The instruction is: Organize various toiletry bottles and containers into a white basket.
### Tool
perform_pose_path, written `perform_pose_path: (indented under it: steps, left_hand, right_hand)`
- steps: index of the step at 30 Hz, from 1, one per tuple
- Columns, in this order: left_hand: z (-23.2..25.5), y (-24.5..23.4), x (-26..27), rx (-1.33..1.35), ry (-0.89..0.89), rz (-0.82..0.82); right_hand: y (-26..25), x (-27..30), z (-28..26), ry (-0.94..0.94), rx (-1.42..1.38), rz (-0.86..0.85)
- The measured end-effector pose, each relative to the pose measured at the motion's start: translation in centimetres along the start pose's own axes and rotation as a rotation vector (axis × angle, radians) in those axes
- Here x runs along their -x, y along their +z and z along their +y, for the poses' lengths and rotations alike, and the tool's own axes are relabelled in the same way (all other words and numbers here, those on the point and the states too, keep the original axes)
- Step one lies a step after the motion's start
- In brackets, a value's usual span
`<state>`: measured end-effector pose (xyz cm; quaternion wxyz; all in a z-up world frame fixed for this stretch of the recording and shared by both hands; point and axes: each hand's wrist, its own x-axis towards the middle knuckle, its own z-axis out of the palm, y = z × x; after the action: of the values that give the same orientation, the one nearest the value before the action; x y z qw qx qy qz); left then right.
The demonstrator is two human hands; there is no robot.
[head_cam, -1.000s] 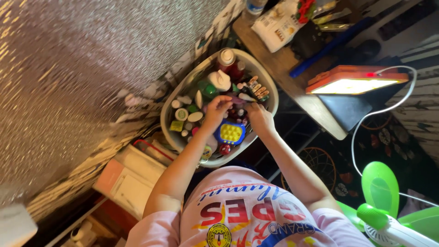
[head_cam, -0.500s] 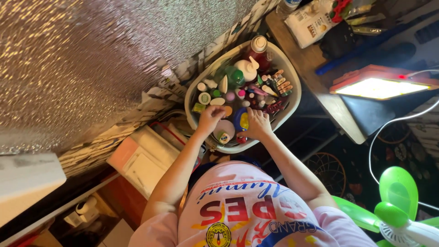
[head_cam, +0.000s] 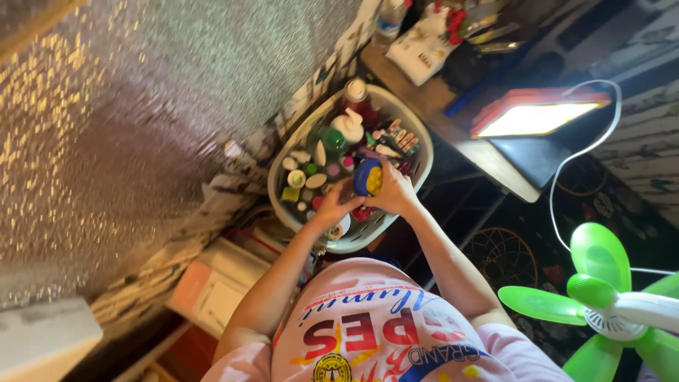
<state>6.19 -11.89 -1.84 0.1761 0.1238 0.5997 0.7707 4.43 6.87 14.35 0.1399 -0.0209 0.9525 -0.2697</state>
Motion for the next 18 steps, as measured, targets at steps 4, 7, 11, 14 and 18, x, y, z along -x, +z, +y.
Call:
perform_pose_path:
  steps: [4,7,11,14,18]
  left_hand:
    - [6.0,3.2,-2.7,0.184,-0.138,-0.043]
    - [3.5,3.8,-5.8,0.073,-0.217,0.015]
    - [1.6,4.0,-10.2,0.126,-0.14,0.133]
    - [2.6,5.3,-13.0,0.091,0.018,0.151]
    - [2.5,6.7,-15.5,0.083,0.071,0.185]
  right_hand:
    - [-2.1,-0.7,1.3,0.104,-0.128,0.115]
    - [-1.7,-1.9,5.0,0.145,-0.207,0.248]
    - [-1.9,-2.8,9.0,0.208,-0.776,0.152]
    - [-2.1,-3.5,10.7,0.225,-1.238,0.079]
    - [-2.9,-6.0,11.5,0.229,-1.712,0.198]
